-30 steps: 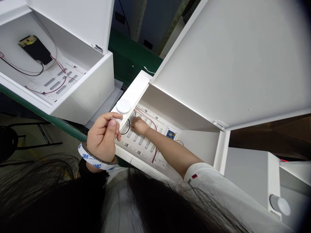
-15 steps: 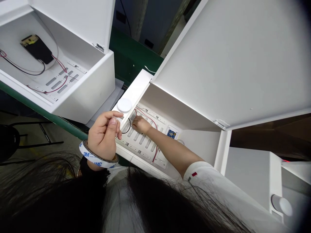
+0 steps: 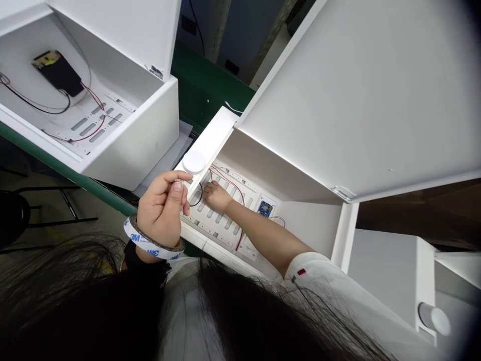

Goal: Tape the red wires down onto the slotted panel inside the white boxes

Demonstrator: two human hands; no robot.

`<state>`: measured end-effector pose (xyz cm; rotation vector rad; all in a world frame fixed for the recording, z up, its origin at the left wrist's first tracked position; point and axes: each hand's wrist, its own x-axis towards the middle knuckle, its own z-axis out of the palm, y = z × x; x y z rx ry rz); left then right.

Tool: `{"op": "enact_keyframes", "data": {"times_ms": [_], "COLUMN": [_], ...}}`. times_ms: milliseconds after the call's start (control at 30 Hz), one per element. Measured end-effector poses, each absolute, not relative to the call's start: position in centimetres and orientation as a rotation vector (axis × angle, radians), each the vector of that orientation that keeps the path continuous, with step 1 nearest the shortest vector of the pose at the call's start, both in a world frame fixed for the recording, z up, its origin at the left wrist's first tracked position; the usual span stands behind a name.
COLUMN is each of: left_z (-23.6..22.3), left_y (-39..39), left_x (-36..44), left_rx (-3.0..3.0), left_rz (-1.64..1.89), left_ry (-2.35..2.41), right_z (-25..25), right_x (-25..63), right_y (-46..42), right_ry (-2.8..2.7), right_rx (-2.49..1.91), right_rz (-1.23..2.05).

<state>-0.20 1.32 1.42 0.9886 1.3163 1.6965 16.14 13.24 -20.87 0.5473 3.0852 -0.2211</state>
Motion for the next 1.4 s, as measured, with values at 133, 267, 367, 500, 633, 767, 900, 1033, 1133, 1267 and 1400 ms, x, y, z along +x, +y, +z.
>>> {"op": "enact_keyframes", "data": {"times_ms": [133,267,367,500,633,767,900,1033,1133,1267,1400], "left_z": [1.5,1.6,1.5,1.3,1.4,1.3,1.3,1.5,1.5,1.4,1.4], "left_y": [1.3,1.3,1.3,1.2,1.2,1.3,1.3,1.2,1.2,1.2,1.2], "left_x": [-0.1,-0.2,-0.3,-0.3,-0.2,-0.3,-0.3,-0.2,-0.2,-0.2,-0.2], "left_rx": [0.991,1.0,1.004,1.001,0.989,0.995,1.01,1.009,1.005,1.006,0.987], "left_rz": [1.705,1.702,1.695,1.701,1.692,1.696,1.705,1.7,1.693,1.693,1.695], "left_ry": [1.312,1.314,1.312,1.321,1.346,1.326,1.323,1.328,1.328,1.326,1.324], "right_z": [-20.6,-20.9,-21.2,-21.6,-21.7,-21.2,-20.6,-20.5,-20.7,-21.2,-21.5], "right_x": [15.7,15.6,16.1,16.8,16.9,16.5,15.9,15.2,15.0,15.0,15.4], "right_y": [13.2,13.3,13.3,13.4,13.7,13.8,13.7,13.5,13.4,13.3,13.6], "right_ry": [3.064,3.064,3.077,3.104,3.103,3.078,3.045,3.001,2.977,2.922,2.891], "right_rx": [0.527,0.547,0.677,0.72,0.695,0.622,0.526,0.503,0.55,0.641,0.718], "right_rz": [-0.209,-0.251,-0.354,-0.482,-0.505,-0.417,-0.286,-0.199,-0.165,-0.198,-0.26]}}
